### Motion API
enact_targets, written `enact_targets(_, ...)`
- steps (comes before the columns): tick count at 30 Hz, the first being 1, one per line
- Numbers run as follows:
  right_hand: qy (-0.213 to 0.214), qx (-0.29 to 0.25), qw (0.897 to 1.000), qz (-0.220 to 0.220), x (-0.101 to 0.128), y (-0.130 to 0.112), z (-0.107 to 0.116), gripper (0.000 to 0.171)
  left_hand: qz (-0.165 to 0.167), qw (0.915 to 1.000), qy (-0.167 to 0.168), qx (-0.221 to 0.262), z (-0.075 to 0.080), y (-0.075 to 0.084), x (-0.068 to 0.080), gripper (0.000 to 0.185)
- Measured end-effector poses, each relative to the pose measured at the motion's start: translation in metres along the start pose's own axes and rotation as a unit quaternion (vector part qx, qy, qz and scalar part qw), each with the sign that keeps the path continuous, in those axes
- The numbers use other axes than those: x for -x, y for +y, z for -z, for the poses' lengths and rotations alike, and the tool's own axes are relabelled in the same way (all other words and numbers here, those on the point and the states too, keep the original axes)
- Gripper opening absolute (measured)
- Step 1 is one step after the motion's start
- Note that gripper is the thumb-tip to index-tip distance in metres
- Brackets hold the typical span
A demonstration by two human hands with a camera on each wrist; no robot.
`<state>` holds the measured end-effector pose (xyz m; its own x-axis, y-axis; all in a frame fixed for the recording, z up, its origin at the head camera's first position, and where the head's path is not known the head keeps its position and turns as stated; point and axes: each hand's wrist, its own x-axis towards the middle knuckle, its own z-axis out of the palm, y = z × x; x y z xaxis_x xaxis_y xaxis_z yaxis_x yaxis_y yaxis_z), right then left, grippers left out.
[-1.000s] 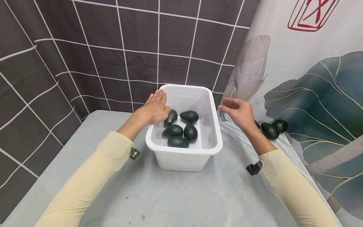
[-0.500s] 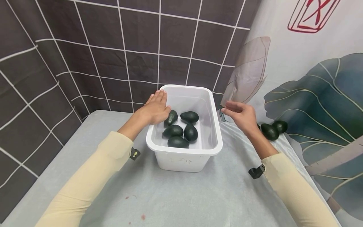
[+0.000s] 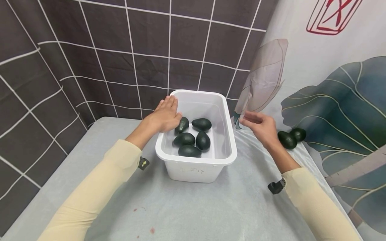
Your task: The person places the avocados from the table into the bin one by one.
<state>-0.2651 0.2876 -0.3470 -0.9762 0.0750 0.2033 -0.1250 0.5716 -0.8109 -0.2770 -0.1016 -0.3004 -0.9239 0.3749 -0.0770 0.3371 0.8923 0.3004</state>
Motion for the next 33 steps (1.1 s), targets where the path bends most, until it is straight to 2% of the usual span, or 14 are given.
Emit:
enact_targets(11,0.015,-0.021,1.0,-0.004,0.005,0.013,0.009,0.06,-0.002,1.0,-0.002,0.0,0.001,0.003,0.001,0.079)
enact_targets(22,0.02,-0.017,1.0,-0.004,0.01,0.023,0.01,0.062,-0.001,1.0,-0.002,0.001,0.0,-0.001,0.001,0.079)
enact_targets(33,0.025,-0.01,0.999,-0.024,0.014,0.03,0.018,0.066,-0.004,1.0,-0.002,0.005,0.0,-0.001,0.001,0.079)
